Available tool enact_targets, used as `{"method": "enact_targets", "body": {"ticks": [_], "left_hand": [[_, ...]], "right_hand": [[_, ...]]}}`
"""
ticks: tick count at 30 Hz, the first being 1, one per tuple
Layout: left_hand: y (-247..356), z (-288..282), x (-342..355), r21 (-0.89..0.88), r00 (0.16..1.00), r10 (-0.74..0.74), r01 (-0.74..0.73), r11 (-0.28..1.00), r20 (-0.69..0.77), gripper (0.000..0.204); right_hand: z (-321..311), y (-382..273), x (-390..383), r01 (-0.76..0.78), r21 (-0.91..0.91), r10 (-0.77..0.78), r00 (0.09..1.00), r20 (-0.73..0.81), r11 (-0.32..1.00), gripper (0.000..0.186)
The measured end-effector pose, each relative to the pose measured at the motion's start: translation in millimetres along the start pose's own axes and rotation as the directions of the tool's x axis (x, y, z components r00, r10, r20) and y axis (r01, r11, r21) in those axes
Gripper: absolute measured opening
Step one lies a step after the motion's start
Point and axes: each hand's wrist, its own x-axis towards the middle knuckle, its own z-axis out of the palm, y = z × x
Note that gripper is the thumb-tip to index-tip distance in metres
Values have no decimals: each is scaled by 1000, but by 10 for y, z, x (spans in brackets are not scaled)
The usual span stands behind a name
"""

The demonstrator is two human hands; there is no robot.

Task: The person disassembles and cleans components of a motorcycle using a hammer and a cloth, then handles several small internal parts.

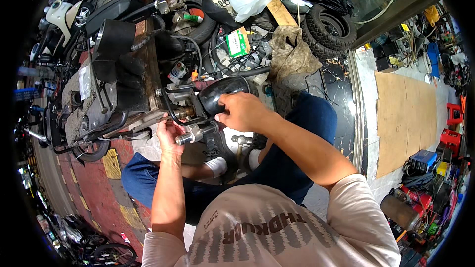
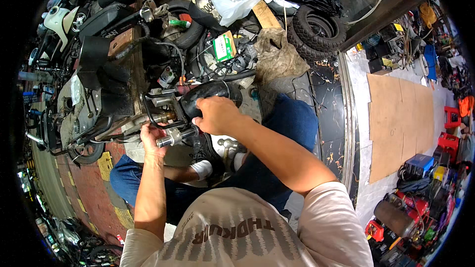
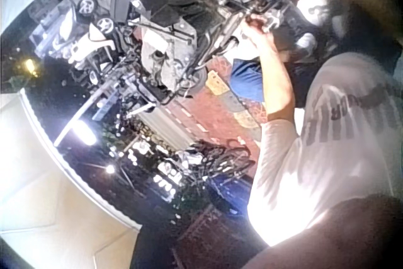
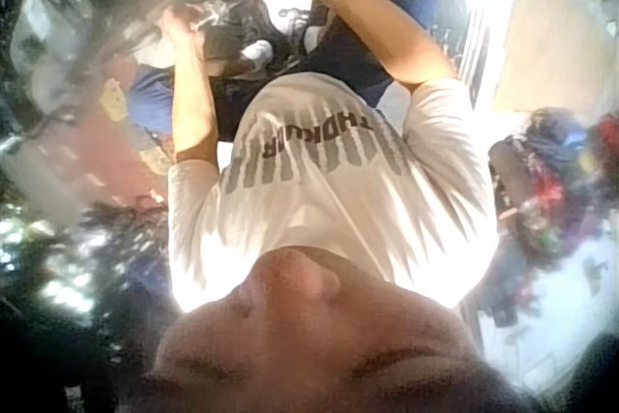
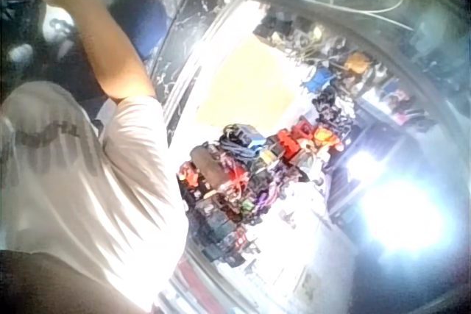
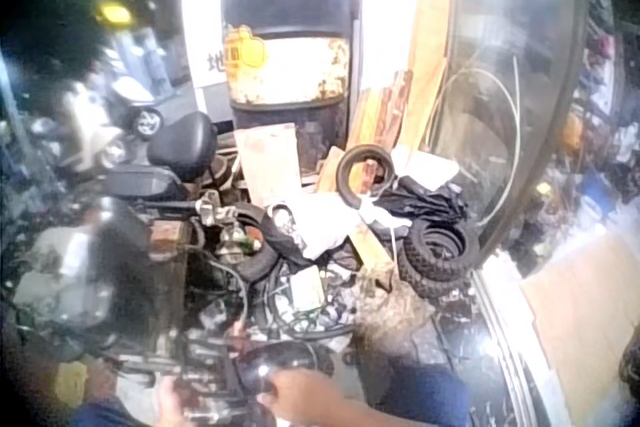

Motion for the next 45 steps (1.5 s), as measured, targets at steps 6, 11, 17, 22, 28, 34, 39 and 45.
{"method": "enact_targets", "body": {"ticks": [6,11,17,22,28,34,39,45], "left_hand": [[26,143,-69,-28,1000,-6,6,1000,-12,27],[32,175,-67,-57,1000,-16,16,998,10,26],[34,112,-51,-84,999,-31,32,996,12,27],[57,133,-84,-60,1000,-26,26,998,7,28],[83,218,-136,-40,999,-28,29,999,28,31],[156,37,-239,156,999,-8,16,988,-52,52],[543,86,-933,452,965,194,-97,887,-174,81],[910,717,-1734,656,487,699,-754,34,524,45]], "right_hand": [[135,-69,29,250,96,-244,967,-71,963,51],[160,-138,63,303,216,-297,953,-58,928,68],[286,-216,87,382,204,-382,923,-40,901,75],[266,-248,132,367,209,-368,929,-35,906,75],[145,-150,127,419,163,-391,903,-178,893,75],[-1160,119,-83,154,560,54,940,-337,814,55],[-1873,1139,-169,-193,659,475,835,-278,726,42],[-1569,2480,410,-488,510,614,782,-104,708,46]]}}
